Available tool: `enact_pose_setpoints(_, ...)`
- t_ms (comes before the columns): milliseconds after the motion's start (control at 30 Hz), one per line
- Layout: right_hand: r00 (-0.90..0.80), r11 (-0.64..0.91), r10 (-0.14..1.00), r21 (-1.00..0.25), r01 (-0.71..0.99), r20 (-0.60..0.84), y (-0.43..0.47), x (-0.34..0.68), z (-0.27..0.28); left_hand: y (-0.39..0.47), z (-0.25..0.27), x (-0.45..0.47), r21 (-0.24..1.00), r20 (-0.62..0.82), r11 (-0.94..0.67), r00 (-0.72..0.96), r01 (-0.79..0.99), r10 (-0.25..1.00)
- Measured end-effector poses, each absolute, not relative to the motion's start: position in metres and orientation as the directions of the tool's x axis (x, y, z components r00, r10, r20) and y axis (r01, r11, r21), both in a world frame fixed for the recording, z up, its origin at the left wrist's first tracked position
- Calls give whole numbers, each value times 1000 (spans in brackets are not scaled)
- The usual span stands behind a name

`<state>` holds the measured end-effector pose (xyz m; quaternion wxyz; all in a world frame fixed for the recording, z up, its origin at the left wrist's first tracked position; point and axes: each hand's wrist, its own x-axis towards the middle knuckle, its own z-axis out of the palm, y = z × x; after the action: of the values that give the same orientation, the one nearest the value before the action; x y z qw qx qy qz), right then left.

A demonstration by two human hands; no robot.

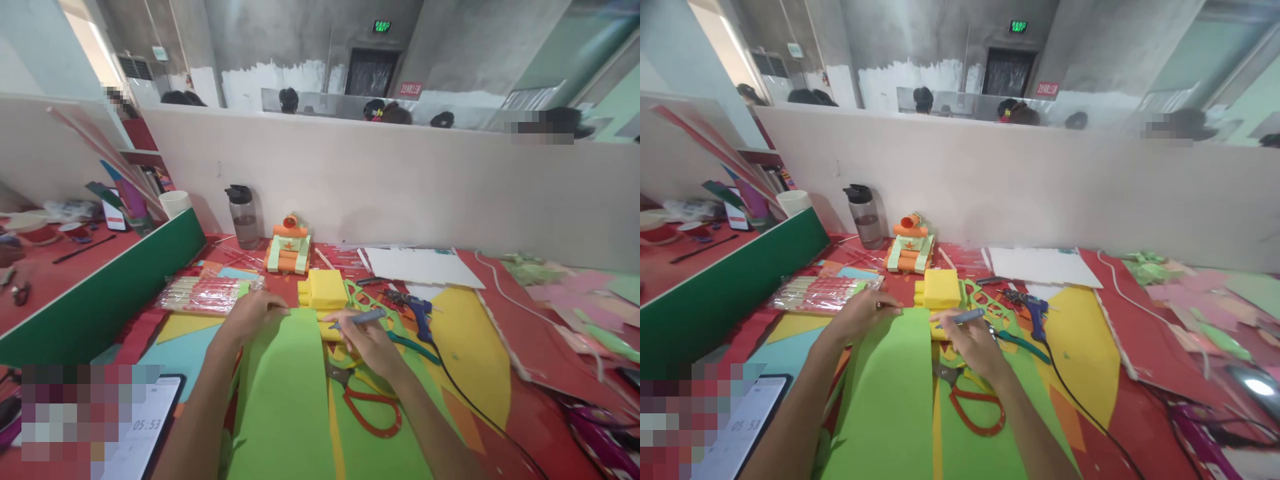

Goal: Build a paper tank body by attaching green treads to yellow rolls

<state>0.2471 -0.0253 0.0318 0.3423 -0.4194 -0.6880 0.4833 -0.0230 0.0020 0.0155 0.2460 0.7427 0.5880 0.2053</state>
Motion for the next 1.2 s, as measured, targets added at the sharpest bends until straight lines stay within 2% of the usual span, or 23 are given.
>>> enact_pose_setpoints(100,-372,236,919,-938,255,130,-18,232,40,0,16,-25,585,24,-229,265,779,964)
enact_pose_setpoints(267,-228,258,947,-960,109,228,-9,207,34,-2,16,-26,568,5,-251,302,784,953)
enact_pose_setpoints(333,-178,250,956,-964,90,232,-8,202,25,-3,16,-25,550,-12,-228,280,803,960)
enact_pose_setpoints(500,-175,258,956,-958,126,235,-13,204,6,-4,14,-15,530,-17,-206,253,823,967)
enact_pose_setpoints(633,-176,247,959,-961,123,224,-12,207,3,-4,12,-4,575,23,-241,279,782,960)
enact_pose_setpoints(900,-204,237,958,-955,176,200,-8,212,3,4,2,-1,707,17,-216,288,674,957)
enact_pose_setpoints(1100,-230,352,929,-886,301,290,-13,206,10,7,-2,-1,813,7,-196,327,549,945)
enact_pose_setpoints(1200,-275,358,921,-879,314,277,-15,200,11,7,-6,0,828,4,-178,312,531,950)
